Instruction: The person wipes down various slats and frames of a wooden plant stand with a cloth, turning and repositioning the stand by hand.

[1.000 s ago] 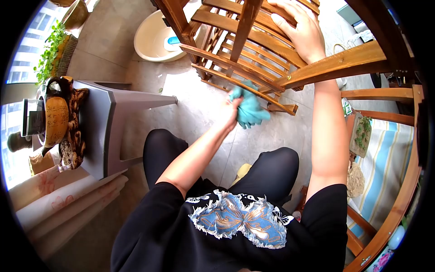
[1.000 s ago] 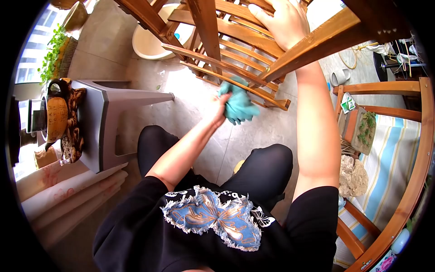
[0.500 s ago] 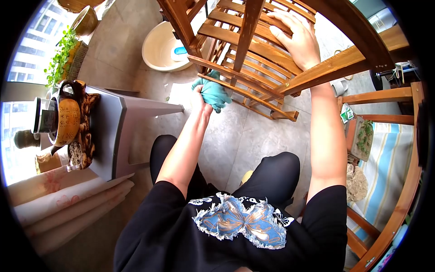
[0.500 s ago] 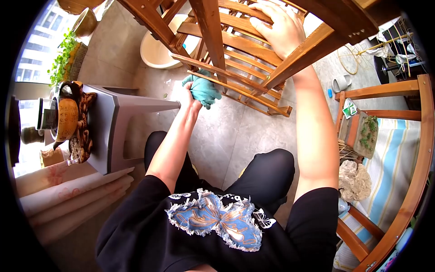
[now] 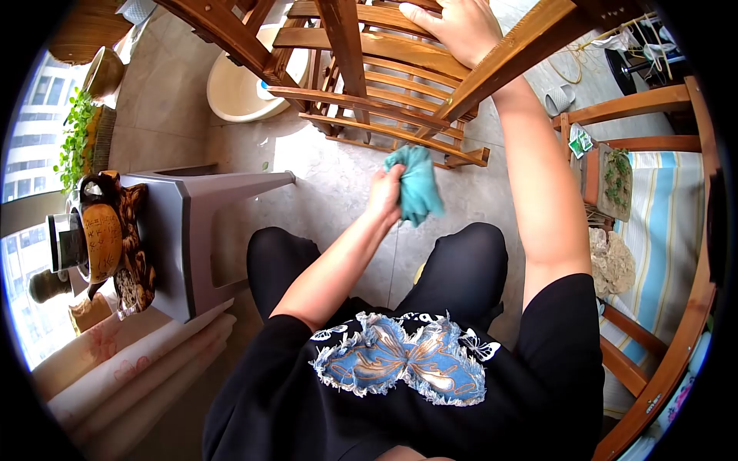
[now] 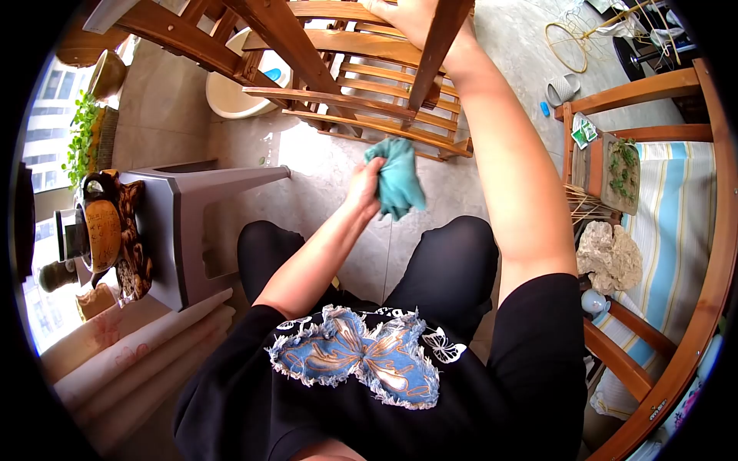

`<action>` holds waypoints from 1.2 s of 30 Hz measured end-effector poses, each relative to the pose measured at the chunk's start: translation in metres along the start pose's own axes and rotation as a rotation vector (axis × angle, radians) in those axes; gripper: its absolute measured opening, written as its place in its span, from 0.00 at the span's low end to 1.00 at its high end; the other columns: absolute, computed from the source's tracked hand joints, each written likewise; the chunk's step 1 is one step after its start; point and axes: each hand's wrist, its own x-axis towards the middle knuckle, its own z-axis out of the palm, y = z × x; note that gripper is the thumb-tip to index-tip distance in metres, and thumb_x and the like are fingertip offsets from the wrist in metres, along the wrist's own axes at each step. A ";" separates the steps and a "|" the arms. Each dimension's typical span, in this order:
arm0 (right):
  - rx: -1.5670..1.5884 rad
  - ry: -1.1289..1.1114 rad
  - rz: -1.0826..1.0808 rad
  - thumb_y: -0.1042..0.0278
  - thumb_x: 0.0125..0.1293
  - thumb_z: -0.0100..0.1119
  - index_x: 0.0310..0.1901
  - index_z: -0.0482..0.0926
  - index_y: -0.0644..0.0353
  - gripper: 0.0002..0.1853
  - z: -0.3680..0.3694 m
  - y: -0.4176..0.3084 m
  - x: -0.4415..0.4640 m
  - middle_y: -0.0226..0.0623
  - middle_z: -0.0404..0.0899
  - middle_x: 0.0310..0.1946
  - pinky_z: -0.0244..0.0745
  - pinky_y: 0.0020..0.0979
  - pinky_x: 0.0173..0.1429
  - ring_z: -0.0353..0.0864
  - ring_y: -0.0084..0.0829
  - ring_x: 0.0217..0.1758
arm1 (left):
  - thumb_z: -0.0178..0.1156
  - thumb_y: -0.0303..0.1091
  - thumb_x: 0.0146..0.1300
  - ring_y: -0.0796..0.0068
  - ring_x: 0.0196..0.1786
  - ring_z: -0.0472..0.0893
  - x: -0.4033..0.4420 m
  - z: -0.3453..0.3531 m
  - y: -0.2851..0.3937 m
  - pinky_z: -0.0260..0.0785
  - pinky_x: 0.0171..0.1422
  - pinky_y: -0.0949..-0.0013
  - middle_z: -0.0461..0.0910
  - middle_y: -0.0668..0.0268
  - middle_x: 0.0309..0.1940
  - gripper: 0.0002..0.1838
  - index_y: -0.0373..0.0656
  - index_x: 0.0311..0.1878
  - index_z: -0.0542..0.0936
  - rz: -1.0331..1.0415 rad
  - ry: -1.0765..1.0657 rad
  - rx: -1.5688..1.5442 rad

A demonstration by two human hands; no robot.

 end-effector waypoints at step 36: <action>-0.136 -0.132 0.037 0.57 0.69 0.64 0.59 0.83 0.50 0.19 0.002 0.003 0.007 0.37 0.82 0.63 0.66 0.42 0.75 0.76 0.44 0.68 | 0.61 0.12 0.49 0.46 0.60 0.75 -0.022 0.018 0.035 0.68 0.70 0.54 0.71 0.52 0.55 0.32 0.40 0.62 0.76 1.173 0.173 1.004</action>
